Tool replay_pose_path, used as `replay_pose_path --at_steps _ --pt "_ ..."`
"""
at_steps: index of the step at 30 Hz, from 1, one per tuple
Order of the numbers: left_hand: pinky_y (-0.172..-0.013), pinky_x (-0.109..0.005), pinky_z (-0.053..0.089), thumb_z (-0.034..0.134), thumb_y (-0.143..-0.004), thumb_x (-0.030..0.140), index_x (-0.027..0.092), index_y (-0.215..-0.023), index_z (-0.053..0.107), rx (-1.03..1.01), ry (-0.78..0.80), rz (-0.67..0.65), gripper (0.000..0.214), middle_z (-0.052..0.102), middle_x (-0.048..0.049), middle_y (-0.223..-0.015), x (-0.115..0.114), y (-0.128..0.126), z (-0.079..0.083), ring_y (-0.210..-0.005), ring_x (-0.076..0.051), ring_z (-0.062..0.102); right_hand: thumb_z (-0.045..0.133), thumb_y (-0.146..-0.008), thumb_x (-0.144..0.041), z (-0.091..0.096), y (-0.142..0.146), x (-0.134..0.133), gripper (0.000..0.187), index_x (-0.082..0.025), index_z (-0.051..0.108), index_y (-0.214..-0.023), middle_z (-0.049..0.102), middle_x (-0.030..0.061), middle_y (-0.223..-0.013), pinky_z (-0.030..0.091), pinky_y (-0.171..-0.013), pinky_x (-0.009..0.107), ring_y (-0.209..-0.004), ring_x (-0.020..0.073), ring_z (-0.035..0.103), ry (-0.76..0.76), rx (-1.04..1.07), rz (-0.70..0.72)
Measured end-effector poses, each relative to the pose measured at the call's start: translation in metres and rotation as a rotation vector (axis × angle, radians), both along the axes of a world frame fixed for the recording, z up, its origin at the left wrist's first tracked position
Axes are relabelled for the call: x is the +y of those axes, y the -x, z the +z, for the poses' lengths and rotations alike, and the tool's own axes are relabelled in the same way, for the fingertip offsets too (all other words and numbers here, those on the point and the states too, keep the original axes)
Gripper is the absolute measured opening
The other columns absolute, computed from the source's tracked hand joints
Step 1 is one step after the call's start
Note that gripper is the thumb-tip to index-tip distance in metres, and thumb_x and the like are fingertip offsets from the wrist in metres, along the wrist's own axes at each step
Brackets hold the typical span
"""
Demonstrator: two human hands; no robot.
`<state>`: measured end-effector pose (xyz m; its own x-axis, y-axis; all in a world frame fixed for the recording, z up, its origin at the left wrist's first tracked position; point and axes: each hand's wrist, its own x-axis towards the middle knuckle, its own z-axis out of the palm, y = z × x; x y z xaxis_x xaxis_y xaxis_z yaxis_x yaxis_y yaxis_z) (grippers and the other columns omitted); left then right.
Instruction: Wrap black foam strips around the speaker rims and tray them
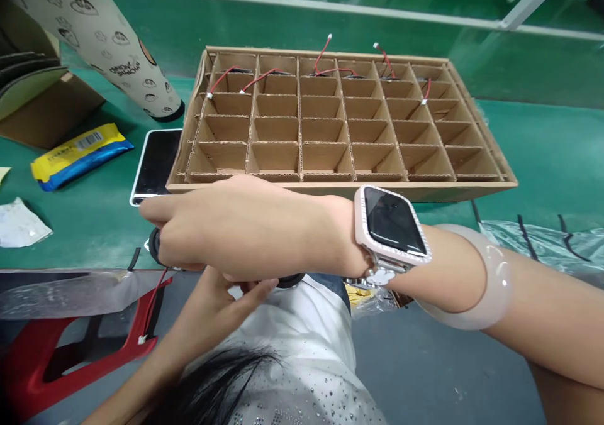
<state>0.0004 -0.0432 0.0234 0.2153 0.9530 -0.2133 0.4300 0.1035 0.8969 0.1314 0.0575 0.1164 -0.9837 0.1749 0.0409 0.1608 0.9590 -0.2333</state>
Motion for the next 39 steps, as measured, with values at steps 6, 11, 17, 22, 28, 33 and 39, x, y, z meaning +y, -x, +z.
replay_pose_path --at_steps 6,11,17,22,28,33,39 --pt "-0.042 -0.022 0.034 0.059 -0.077 0.031 0.018 -0.061 0.048 -0.03 -0.034 -0.024 0.023 0.05 0.0006 -0.053 -0.003 -0.001 -0.009 -0.048 -0.012 0.048 0.056 -0.075 -0.005 -0.01 0.001 0.0 0.015 -0.016 0.065 -0.072 0.053 -0.0031 -0.097 0.018 -0.048 0.025 -0.059 0.0045 0.026 0.071 -0.026 -0.028" --pt "-0.045 -0.024 0.033 0.062 -0.076 0.035 0.017 -0.059 0.05 0.052 -0.027 -0.202 0.027 0.055 -0.0019 -0.053 0.014 0.012 -0.006 -0.051 -0.015 0.051 0.061 -0.07 -0.003 -0.004 0.001 -0.002 0.012 -0.015 0.063 -0.071 0.052 -0.0039 -0.086 0.017 -0.05 0.025 -0.059 0.0038 0.024 0.077 -0.033 -0.047" --pt "-0.049 -0.025 0.045 0.056 -0.084 0.036 0.017 -0.062 0.055 -0.131 0.223 -0.309 0.03 0.06 -0.0027 -0.053 0.015 0.016 -0.007 -0.054 -0.017 0.059 0.061 -0.071 -0.003 -0.007 -0.004 -0.001 0.011 -0.013 0.062 -0.07 0.052 -0.0039 -0.074 0.015 -0.048 0.026 -0.057 0.0044 0.023 0.137 -0.102 -0.084" --pt "-0.054 -0.025 0.051 0.053 -0.086 0.03 0.017 -0.068 0.055 -0.35 0.289 -0.203 0.022 0.062 -0.0034 -0.06 0.007 0.008 -0.006 -0.057 -0.016 0.063 0.061 -0.072 -0.004 -0.017 -0.005 0.0 0.013 -0.016 0.067 -0.073 0.055 -0.0047 -0.078 0.017 -0.052 0.023 -0.056 0.0038 0.02 0.22 -0.053 -0.072" --pt "-0.054 -0.025 0.05 0.055 -0.084 0.033 0.016 -0.075 0.055 -0.369 0.333 -0.098 0.02 0.067 -0.0068 -0.072 -0.004 0.003 -0.009 -0.057 -0.015 0.062 0.053 -0.072 -0.003 -0.022 -0.006 -0.001 0.033 -0.022 0.072 -0.091 0.056 -0.004 -0.076 0.014 -0.052 0.021 -0.057 0.0035 0.019 0.212 -0.005 -0.046" --pt "-0.054 -0.025 0.05 0.065 -0.071 0.023 0.014 -0.075 0.057 -0.177 0.093 0.043 0.013 0.062 -0.0038 -0.065 0.0 0.004 -0.006 -0.058 -0.015 0.06 0.047 -0.073 -0.002 -0.015 -0.011 0.0 0.046 -0.025 0.067 -0.106 0.059 -0.0051 -0.079 0.018 -0.053 0.02 -0.059 0.0039 0.027 0.215 -0.06 -0.092" --pt "-0.059 -0.025 0.054 0.067 -0.068 0.018 0.012 -0.075 0.061 -0.319 0.189 0.055 0.011 0.066 -0.0051 -0.068 0.008 0.006 -0.006 -0.064 -0.016 0.064 0.05 -0.075 -0.004 -0.009 -0.012 0.001 0.045 -0.029 0.064 -0.109 0.059 -0.0058 -0.078 0.016 -0.051 0.019 -0.061 0.0045 0.035 0.25 -0.165 -0.16"
